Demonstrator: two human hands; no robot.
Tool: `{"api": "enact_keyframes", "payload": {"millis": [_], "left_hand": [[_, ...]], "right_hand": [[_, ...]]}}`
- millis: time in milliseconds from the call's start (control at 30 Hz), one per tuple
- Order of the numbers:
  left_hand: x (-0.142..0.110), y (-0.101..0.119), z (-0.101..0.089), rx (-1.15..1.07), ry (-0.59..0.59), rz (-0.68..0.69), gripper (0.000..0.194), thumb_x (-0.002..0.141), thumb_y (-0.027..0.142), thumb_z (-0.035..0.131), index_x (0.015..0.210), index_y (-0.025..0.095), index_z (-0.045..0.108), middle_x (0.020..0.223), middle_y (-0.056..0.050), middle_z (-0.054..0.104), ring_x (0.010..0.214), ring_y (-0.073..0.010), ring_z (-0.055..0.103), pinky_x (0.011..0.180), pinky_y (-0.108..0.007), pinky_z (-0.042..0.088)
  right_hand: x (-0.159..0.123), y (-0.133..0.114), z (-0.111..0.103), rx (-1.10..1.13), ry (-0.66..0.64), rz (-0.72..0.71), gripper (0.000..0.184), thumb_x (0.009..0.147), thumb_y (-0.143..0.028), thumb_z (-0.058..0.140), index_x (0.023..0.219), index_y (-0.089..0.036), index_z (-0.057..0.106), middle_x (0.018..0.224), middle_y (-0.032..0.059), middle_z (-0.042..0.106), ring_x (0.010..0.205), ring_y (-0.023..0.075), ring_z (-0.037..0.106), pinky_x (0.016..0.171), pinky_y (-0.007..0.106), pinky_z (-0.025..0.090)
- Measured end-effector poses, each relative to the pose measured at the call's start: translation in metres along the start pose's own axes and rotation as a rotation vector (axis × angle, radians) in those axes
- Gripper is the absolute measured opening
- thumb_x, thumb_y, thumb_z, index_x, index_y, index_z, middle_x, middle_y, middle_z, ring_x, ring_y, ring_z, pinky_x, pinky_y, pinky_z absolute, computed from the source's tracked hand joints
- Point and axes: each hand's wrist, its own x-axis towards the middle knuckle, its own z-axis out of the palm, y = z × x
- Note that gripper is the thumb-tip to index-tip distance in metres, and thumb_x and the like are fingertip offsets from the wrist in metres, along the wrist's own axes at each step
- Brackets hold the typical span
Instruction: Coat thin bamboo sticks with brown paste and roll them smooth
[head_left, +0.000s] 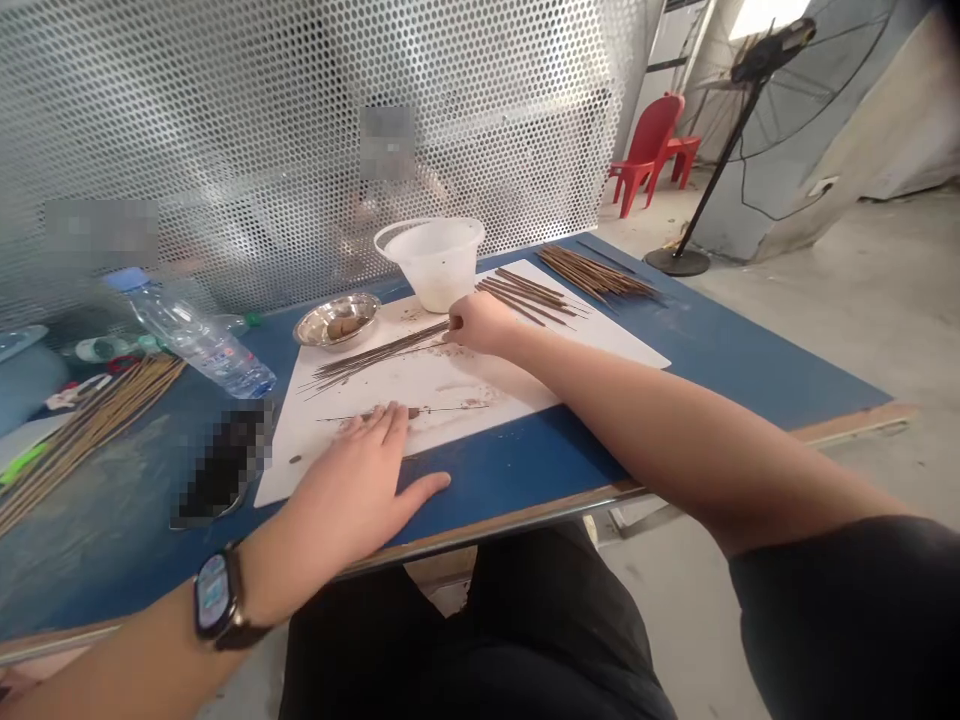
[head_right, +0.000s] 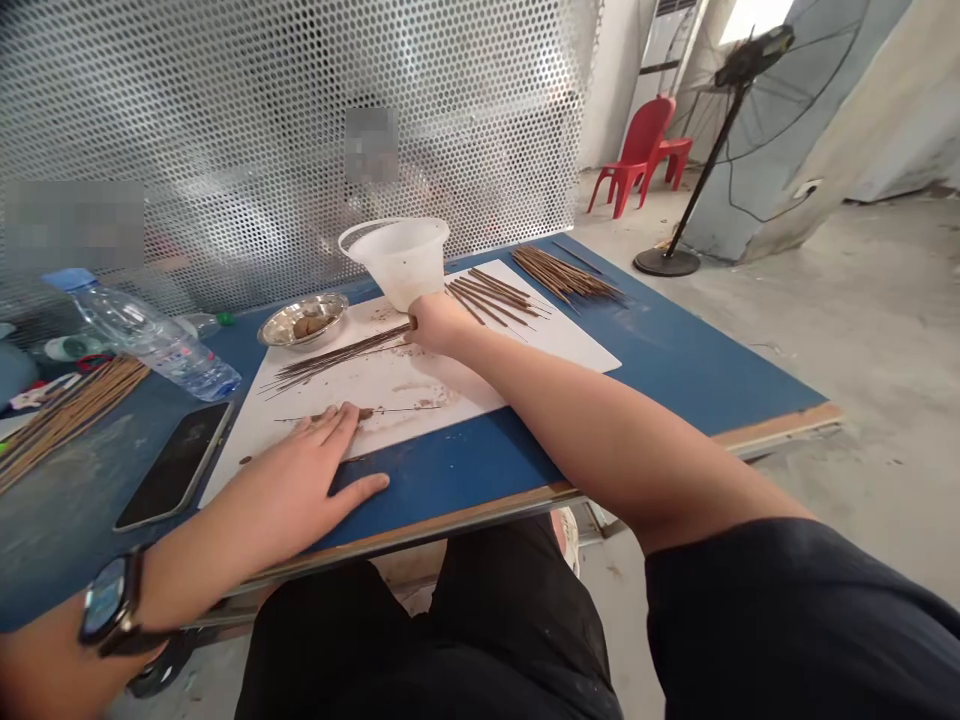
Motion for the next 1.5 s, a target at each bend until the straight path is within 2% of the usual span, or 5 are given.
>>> {"api": "enact_keyframes", "payload": {"millis": [100, 400, 733, 1133, 1500], "left_hand": [[0.005, -0.002, 0.003, 0.033, 0.003, -0.002, 0.101, 0.092, 0.082, 0.04, 0.165, 0.012, 0.038, 0.167, -0.019, 0.043, 0.156, -0.0401, 0.038, 0.126, -0.053, 0.034], [0.102, -0.023, 0.003, -0.087, -0.115, -0.016, 0.114, 0.094, 0.083, 0.027, 0.168, -0.003, 0.016, 0.175, -0.027, 0.006, 0.163, -0.0415, 0.006, 0.132, -0.055, 0.012], [-0.004, -0.006, -0.008, -0.01, -0.166, 0.038, 0.113, 0.092, 0.087, 0.03, 0.169, 0.005, 0.025, 0.176, -0.018, 0.014, 0.162, -0.0408, 0.021, 0.131, -0.053, 0.023], [0.092, -0.024, -0.006, -0.076, -0.179, 0.052, 0.109, 0.097, 0.079, 0.027, 0.169, -0.001, 0.012, 0.177, -0.02, 0.002, 0.164, -0.0357, 0.006, 0.132, -0.049, 0.014], [-0.015, -0.002, -0.018, -0.064, -0.17, 0.083, 0.111, 0.087, 0.089, 0.042, 0.168, 0.014, 0.032, 0.174, -0.014, 0.026, 0.159, -0.042, 0.027, 0.13, -0.056, 0.027]], "right_hand": [[-0.005, -0.008, -0.005, 0.001, -0.024, -0.005, 0.019, 0.089, -0.037, 0.079, 0.085, -0.018, 0.076, 0.091, 0.0066, 0.078, 0.084, 0.0197, 0.065, 0.066, 0.028, 0.042], [-0.018, -0.019, -0.015, -0.092, -0.005, -0.115, 0.02, 0.097, -0.035, 0.069, 0.089, -0.017, 0.073, 0.092, 0.0082, 0.075, 0.087, 0.0213, 0.064, 0.065, 0.031, 0.037], [-0.015, -0.016, -0.001, -0.046, -0.035, -0.134, 0.018, 0.095, -0.032, 0.07, 0.086, -0.016, 0.072, 0.091, 0.0092, 0.074, 0.085, 0.0213, 0.061, 0.066, 0.031, 0.036], [-0.014, -0.013, 0.001, -0.094, -0.03, -0.139, 0.021, 0.097, -0.033, 0.066, 0.089, -0.014, 0.073, 0.09, 0.0095, 0.074, 0.083, 0.021, 0.06, 0.066, 0.031, 0.036], [-0.014, -0.018, 0.006, -0.043, -0.025, -0.148, 0.027, 0.097, -0.035, 0.061, 0.08, -0.017, 0.069, 0.08, 0.0072, 0.07, 0.072, 0.0181, 0.052, 0.062, 0.031, 0.032]]}}
